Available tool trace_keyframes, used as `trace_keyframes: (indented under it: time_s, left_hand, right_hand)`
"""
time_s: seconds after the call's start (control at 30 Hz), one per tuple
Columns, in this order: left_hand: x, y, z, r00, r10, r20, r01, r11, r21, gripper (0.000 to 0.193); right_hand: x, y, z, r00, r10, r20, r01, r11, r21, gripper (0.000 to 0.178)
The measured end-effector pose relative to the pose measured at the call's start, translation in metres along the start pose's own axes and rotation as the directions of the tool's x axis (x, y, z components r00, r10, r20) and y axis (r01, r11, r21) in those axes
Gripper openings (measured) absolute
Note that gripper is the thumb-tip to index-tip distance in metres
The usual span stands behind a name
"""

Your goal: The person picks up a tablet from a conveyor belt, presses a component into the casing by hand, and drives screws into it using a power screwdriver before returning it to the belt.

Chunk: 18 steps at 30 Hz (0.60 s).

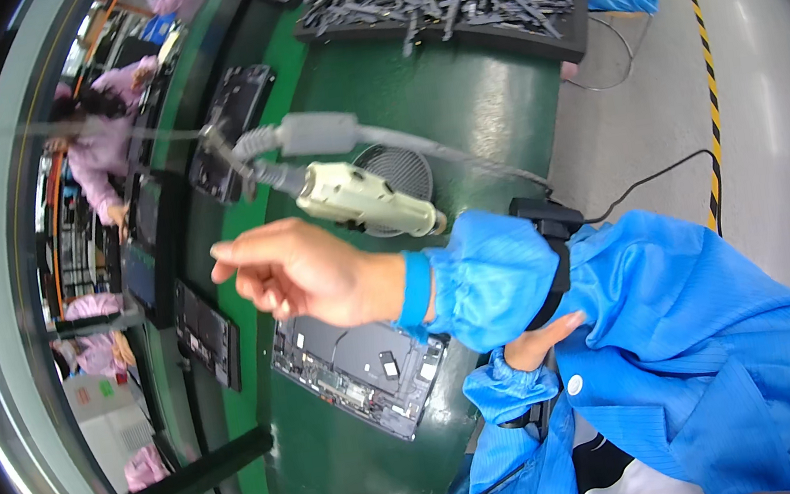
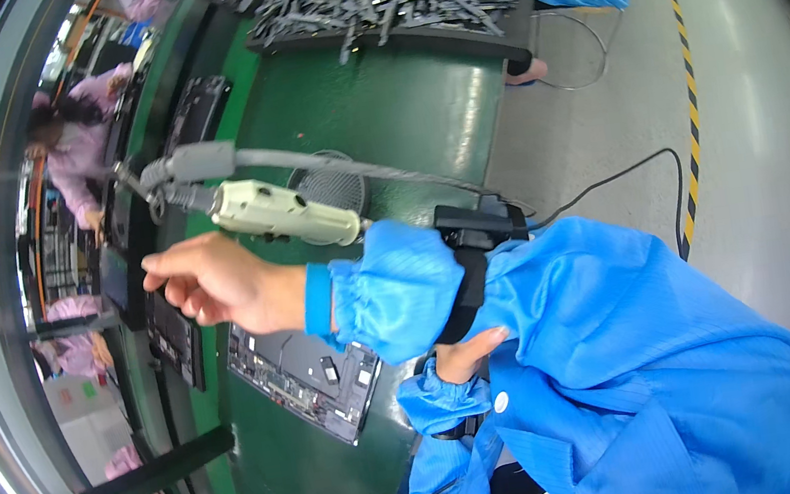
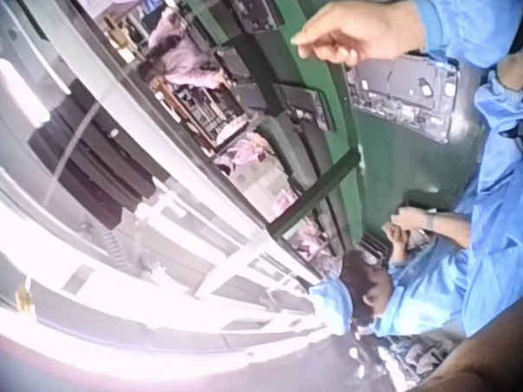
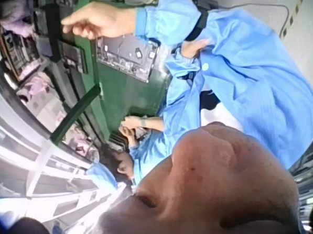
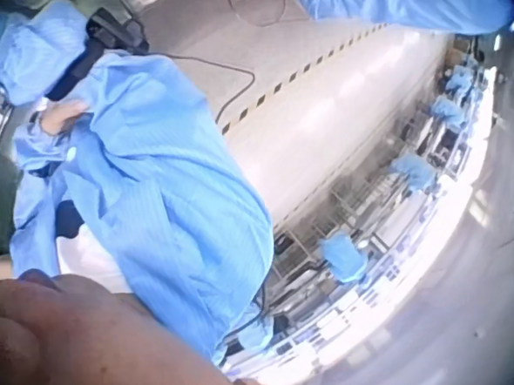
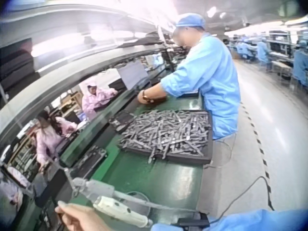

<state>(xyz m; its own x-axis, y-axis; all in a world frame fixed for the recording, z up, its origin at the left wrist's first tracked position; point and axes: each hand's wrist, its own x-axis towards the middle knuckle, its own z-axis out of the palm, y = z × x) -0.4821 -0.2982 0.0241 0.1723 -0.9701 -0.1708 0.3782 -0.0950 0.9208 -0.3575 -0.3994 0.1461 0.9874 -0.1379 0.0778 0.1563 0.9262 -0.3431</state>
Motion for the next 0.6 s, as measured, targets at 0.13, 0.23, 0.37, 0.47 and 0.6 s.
trace_keyframes:
  time_s: [0.13,0.23,0.37,0.47,0.6]
  left_hand:
    - [-0.016,0.002,-0.006,0.990,0.033,-0.134,-0.015,0.991,0.136,0.052]
    - [-0.022,0.023,0.003,0.996,0.007,-0.086,-0.011,0.999,-0.040,0.056]
    - [-0.061,0.041,-0.022,0.988,-0.130,-0.083,0.149,0.937,0.315,0.051]
    - [-0.102,0.081,-0.040,0.934,0.025,-0.355,0.154,0.871,0.466,0.039]
    - [-0.149,0.083,-0.078,0.246,0.421,-0.873,0.416,0.768,0.487,0.021]
  right_hand:
    - [-0.009,0.010,-0.008,0.988,-0.153,0.036,0.154,0.888,-0.434,0.027]
    - [-0.025,0.023,-0.020,0.980,-0.194,0.048,0.184,0.785,-0.592,0.021]
    - [-0.029,0.050,-0.036,0.908,-0.397,0.132,0.345,0.532,-0.773,0.018]
    - [-0.043,0.050,-0.055,0.944,-0.251,0.216,0.269,0.200,-0.942,0.017]
    - [-0.073,0.043,-0.081,0.976,-0.035,0.214,0.199,-0.243,-0.949,0.021]
